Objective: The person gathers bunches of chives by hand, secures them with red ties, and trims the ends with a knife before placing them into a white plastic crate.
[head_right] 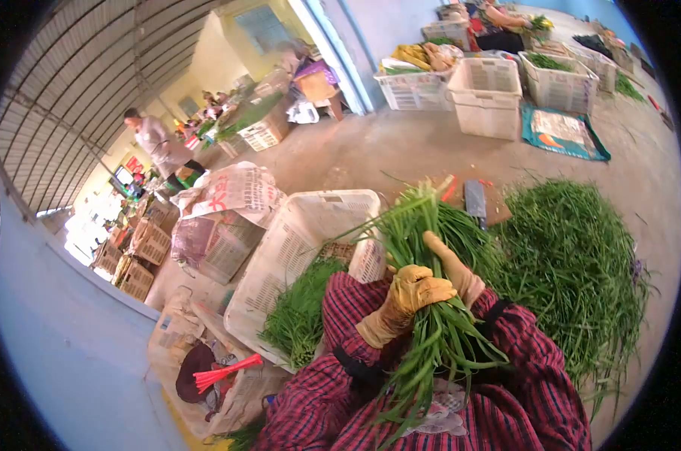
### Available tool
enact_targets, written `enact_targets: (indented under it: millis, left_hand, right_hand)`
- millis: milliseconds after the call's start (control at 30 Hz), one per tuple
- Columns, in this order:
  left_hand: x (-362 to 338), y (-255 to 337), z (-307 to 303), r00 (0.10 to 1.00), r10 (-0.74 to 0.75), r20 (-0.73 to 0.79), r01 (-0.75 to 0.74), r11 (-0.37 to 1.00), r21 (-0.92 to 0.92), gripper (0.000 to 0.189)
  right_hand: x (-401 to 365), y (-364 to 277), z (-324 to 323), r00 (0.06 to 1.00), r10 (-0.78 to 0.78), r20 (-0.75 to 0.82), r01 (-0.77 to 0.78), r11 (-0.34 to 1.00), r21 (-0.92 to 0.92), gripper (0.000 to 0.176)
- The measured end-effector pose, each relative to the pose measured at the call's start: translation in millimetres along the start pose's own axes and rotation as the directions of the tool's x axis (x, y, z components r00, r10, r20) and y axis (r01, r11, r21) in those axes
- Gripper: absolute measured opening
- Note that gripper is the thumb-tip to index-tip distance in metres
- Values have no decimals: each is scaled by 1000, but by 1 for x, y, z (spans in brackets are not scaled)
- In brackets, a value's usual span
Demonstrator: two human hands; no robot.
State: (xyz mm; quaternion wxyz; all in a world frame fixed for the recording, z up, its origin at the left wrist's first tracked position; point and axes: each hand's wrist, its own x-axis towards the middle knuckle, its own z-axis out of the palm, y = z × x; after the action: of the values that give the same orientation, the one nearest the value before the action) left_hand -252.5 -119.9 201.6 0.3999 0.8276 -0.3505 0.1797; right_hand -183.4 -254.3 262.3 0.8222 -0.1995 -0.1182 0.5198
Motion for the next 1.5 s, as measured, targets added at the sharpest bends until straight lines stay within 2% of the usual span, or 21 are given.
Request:
enact_targets:
  millis: [33,100,233,333,433,500,567,633,700,867,933,967,1033,1067,1100,1167,1233,1300,1367,1433,1500]
  left_hand:
    - [2,10,0,1000,-1,13,1,999,-33,25]
    - [23,56,-27,956,292,-20,-243,830,501,36]
    - [18,65,-26,962,261,80,-261,793,551,45]
    - [16,84,-34,972,207,109,-231,777,585,57]
    - [2,96,-49,980,185,77,-198,838,509,50]
    - [-18,97,-64,994,86,-66,-68,968,241,38]
    - [-36,107,-93,975,-8,-223,66,965,254,24]
    - [-45,105,-112,814,-201,-545,245,970,7,24]
    - [-33,112,-134,590,-555,-587,514,818,-257,30]
    - [15,90,-122,651,-629,-425,434,768,-471,49]
    - [24,83,-100,736,-647,-197,487,709,-510,62]
    - [24,75,-88,739,-646,-191,486,707,-513,62]
    - [24,59,-64,777,-610,155,575,587,-570,69]
    - [37,73,-61,827,-554,94,434,523,-734,73]
    - [34,69,-64,828,-552,99,435,520,-735,73]
    - [18,52,-79,791,-598,129,228,92,-969,54]
    - [0,32,-84,764,-638,93,190,84,-978,60]
    - [-2,24,-83,835,-475,277,295,-39,-955,66]
    - [8,34,-73,823,-424,378,437,47,-898,68]
    - [27,45,-63,822,-434,368,549,437,-712,87]
    - [27,25,-46,865,-395,309,474,441,-762,98]
  right_hand:
    - [-6,0,-5,994,15,-105,-25,995,-95,56]
    - [-11,1,-22,961,6,-278,-44,990,-133,40]
    - [-13,-7,-10,989,-4,-147,-70,867,-493,34]
    - [-16,-12,-3,995,37,-94,-63,957,-284,25]
    - [-22,-26,-11,997,-15,79,33,973,-229,29]
    - [-44,-49,-12,991,23,-135,-70,931,-358,27]
    - [-61,-61,-9,990,-34,-138,-35,883,-469,23]
    - [-70,-69,-10,994,-57,-98,-17,782,-623,27]
    - [-78,-71,12,991,-72,-115,-22,750,-661,30]
    - [-80,-68,26,997,-49,-66,-8,740,-672,33]
    - [-77,-67,26,997,-77,-9,51,743,-667,31]
    - [-80,-68,26,996,-82,-15,52,743,-668,31]
    - [-86,-73,28,988,-96,-119,-10,734,-679,33]
    - [-89,-75,22,986,-100,-136,-19,735,-678,34]
    - [-92,-77,19,985,-103,-141,-20,736,-677,34]
    - [-97,-79,14,984,-130,-126,16,758,-652,36]
    - [-99,-82,3,989,-125,-74,47,759,-649,38]
    - [-103,-83,5,979,-169,-115,50,743,-667,37]
    - [-100,-81,-13,988,-142,-67,68,770,-634,39]
    - [-97,-75,-26,995,-78,-56,30,805,-592,39]
    - [-98,-71,6,983,19,-184,-121,817,-563,37]
